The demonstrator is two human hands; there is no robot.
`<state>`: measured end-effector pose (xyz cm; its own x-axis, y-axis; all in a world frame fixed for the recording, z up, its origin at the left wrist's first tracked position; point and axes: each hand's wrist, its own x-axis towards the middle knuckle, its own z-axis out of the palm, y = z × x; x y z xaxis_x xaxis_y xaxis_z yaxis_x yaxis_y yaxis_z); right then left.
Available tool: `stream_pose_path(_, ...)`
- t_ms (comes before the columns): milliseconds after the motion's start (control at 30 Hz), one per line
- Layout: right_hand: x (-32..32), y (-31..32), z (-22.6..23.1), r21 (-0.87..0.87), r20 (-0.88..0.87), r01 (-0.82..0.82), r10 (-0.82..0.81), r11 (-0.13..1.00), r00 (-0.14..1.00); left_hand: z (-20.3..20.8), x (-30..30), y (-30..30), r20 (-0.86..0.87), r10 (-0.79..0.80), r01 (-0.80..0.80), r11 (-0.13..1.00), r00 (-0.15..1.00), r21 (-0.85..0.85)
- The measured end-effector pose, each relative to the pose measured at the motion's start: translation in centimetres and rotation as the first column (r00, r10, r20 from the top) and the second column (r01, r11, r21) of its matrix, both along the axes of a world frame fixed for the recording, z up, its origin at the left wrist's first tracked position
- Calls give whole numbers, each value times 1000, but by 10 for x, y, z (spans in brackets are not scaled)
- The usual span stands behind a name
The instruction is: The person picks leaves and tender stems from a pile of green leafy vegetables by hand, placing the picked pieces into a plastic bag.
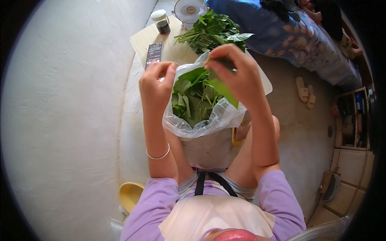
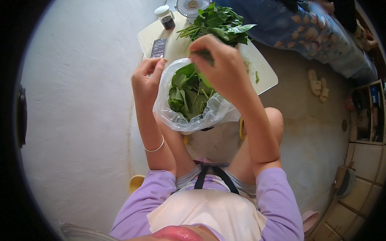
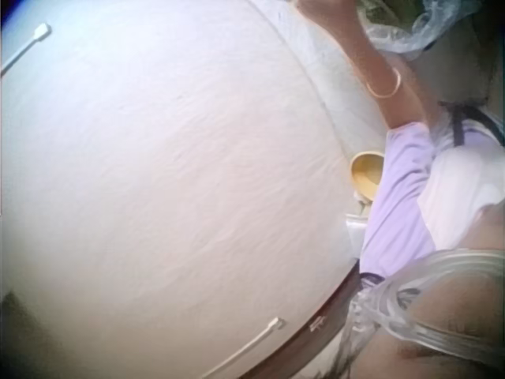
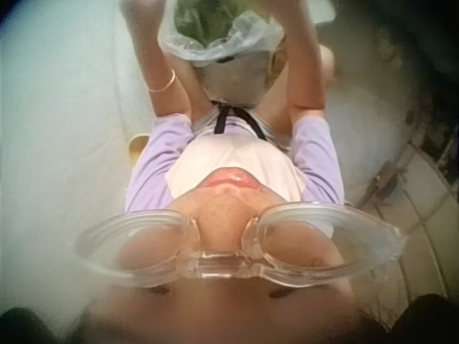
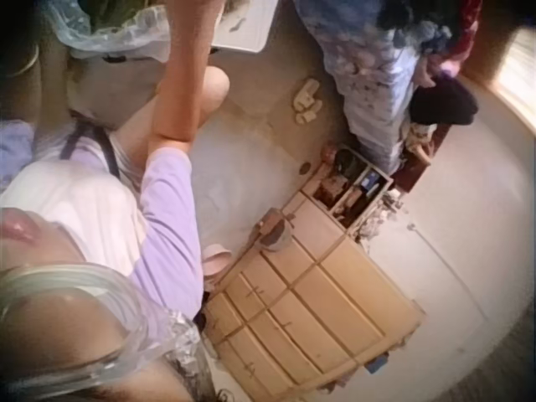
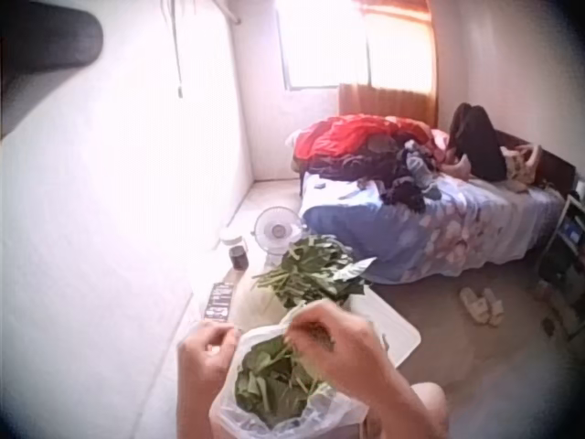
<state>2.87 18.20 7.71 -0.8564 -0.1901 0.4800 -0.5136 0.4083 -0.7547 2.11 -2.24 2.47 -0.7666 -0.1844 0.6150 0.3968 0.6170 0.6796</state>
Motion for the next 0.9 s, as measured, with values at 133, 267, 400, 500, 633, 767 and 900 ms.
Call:
stream_pose_path(133,-8,5,4,-432,-94,11,-57,902,994,-1,6,-5,411,-556,450,829,722,331)
stream_pose_path(267,-6,7,8,-459,-308,-55,-101,887,946,6,9,-5,407,-440,438,893,801,103)
stream_pose_path(400,-8,6,-5,-27,-285,-98,86,995,955,2,10,-20,285,-143,214,948,948,-234)
stream_pose_path(500,0,-7,-31,373,-45,-288,327,882,944,-11,11,-26,258,-28,135,902,966,-410)
stream_pose_path(633,2,16,-22,288,-12,-172,184,942,983,-26,11,-32,455,45,150,912,890,-383)
stream_pose_path(767,23,49,-35,528,-98,189,-161,828,982,-25,2,-32,632,109,249,857,767,-451)
stream_pose_path(900,28,60,-68,616,67,190,-291,764,954,-21,-4,-31,602,128,222,853,789,-472)
